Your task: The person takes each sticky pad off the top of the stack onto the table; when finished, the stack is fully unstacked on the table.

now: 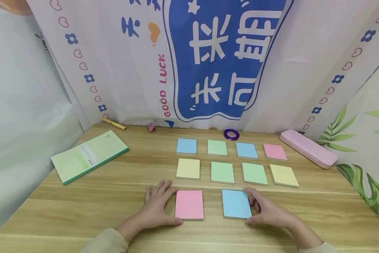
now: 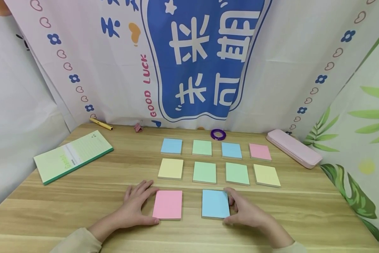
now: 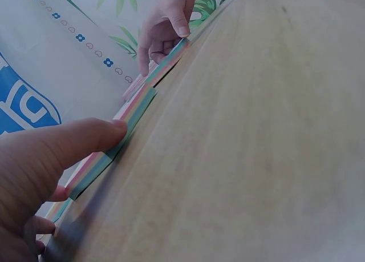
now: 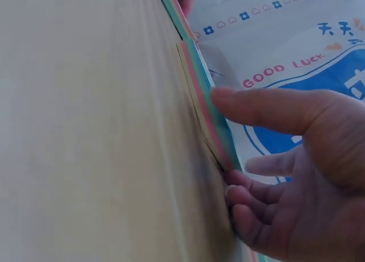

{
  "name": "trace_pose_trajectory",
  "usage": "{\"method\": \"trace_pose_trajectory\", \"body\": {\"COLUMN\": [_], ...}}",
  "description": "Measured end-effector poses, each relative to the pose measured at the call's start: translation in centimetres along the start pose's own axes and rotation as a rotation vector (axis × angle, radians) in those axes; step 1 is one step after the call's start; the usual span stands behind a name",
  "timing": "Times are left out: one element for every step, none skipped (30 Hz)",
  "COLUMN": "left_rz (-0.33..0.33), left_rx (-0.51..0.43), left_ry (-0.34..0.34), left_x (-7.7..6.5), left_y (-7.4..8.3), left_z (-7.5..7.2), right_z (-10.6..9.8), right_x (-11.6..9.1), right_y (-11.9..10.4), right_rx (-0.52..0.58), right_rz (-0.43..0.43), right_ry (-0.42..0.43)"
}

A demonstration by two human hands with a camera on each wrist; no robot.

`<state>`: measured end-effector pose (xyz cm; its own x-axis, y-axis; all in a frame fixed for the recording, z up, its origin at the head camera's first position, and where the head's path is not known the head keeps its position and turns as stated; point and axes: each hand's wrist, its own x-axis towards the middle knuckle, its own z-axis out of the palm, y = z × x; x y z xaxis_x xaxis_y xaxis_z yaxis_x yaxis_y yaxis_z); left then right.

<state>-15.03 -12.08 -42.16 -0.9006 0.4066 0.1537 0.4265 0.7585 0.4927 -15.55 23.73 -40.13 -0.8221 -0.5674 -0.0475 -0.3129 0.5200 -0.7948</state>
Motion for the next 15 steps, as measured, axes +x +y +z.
{"method": "trace_pose_trajectory", "body": {"left_rz": [0.001, 0.001, 0.002, 0.002, 0.001, 0.001, 0.000, 0.000, -0.001, 0.000, 0.000, 0.001, 0.003, 0.005, 0.005], "left_rx": [0.000, 0.000, 0.000, 0.000, 0.001, 0.001, 0.003, 0.005, 0.007, 0.010, 0.011, 0.009, 0.008, 0.006, 0.006], "left_ry": [0.000, -0.001, -0.003, -0.006, -0.009, -0.013, -0.016, -0.019, -0.022, -0.023, -0.024, -0.025, -0.025, -0.025, -0.024], "left_x": [0.0, 0.0, 0.0, 0.0, 0.0, 0.0, 0.0, 0.0, 0.0, 0.0, 0.0, 0.0, 0.0, 0.0, -0.1], "left_y": [0.0, 0.0, 0.0, 0.0, 0.0, 0.0, 0.0, 0.0, -0.1, -0.1, -0.1, -0.1, -0.2, -0.2, -0.2], "left_z": [0.0, 0.0, -0.1, -0.1, -0.1, -0.1, -0.1, -0.1, 0.0, 0.0, 0.0, 0.0, 0.0, 0.0, 0.0], "right_z": [-0.1, -0.2, -0.3, -0.5, -0.6, -0.7, -0.8, -0.9, -1.0, -1.0, -0.9, -0.9, -0.7, -0.6, -0.4], "right_x": [0.0, 0.1, 0.1, 0.2, 0.3, 0.5, 0.7, 0.9, 1.1, 1.4, 1.7, 1.9, 2.1, 2.3, 2.6], "right_y": [-0.1, -0.2, -0.3, -0.4, -0.6, -0.7, -0.9, -1.1, -1.3, -1.5, -1.7, -2.0, -2.2, -2.5, -2.7], "right_rx": [-0.018, -0.029, -0.034, -0.036, -0.034, -0.036, -0.040, -0.046, -0.057, -0.066, -0.075, -0.084, -0.086, -0.084, -0.082], "right_rz": [-0.004, -0.007, -0.010, -0.014, -0.019, -0.026, -0.036, -0.045, -0.056, -0.066, -0.075, -0.083, -0.092, -0.100, -0.110], "right_ry": [-0.001, 0.001, 0.004, 0.008, 0.011, 0.017, 0.024, 0.030, 0.036, 0.040, 0.043, 0.048, 0.049, 0.051, 0.051]}}
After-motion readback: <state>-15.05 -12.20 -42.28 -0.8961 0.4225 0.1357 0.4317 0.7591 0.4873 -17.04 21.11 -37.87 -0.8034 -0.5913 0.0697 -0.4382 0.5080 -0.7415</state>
